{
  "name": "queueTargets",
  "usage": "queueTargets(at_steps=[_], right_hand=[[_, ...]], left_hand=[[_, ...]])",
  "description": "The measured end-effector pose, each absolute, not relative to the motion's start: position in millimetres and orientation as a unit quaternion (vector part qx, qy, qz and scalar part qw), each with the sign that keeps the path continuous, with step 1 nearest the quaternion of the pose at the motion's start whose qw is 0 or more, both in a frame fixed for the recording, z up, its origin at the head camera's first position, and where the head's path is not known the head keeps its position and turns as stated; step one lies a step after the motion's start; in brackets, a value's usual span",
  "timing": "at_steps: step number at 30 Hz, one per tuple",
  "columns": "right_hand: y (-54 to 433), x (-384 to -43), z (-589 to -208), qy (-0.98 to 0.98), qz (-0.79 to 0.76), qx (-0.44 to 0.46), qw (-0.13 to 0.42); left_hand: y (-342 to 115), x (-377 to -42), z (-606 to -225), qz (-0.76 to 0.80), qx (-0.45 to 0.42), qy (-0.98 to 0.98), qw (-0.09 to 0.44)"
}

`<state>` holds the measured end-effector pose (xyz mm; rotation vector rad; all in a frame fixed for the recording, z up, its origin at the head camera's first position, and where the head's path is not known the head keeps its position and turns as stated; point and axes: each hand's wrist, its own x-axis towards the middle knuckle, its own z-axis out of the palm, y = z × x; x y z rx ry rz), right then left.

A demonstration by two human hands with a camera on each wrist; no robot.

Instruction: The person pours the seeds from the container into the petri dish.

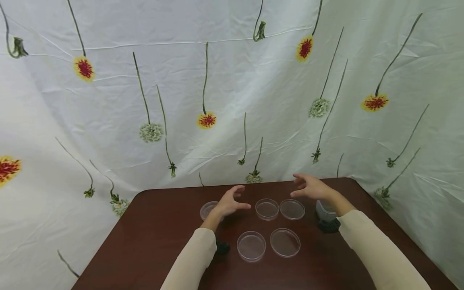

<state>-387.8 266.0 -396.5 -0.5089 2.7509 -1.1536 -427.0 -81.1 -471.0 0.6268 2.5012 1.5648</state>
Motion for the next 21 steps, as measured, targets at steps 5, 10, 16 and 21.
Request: queueTargets(at_steps=[5, 10, 16, 21], right_hand=[[273, -384, -396, 0.909, -0.377, -0.168, 0.048], [280, -381, -401, 0.907, -0.386, -0.163, 0.044], [292, -377, -403, 0.903, -0.398, -0.157, 0.041], [305, -370, -401, 0.906, -0.392, -0.157, 0.028]], left_hand=[[-73, -428, -474, 0.527, 0.220, 0.818, 0.068], [-63, -427, -477, 0.528, 0.230, 0.814, 0.073], [-55, -425, -479, 0.508, 0.237, 0.822, 0.096], [-51, -425, -481, 0.476, 0.245, 0.836, 0.121]])
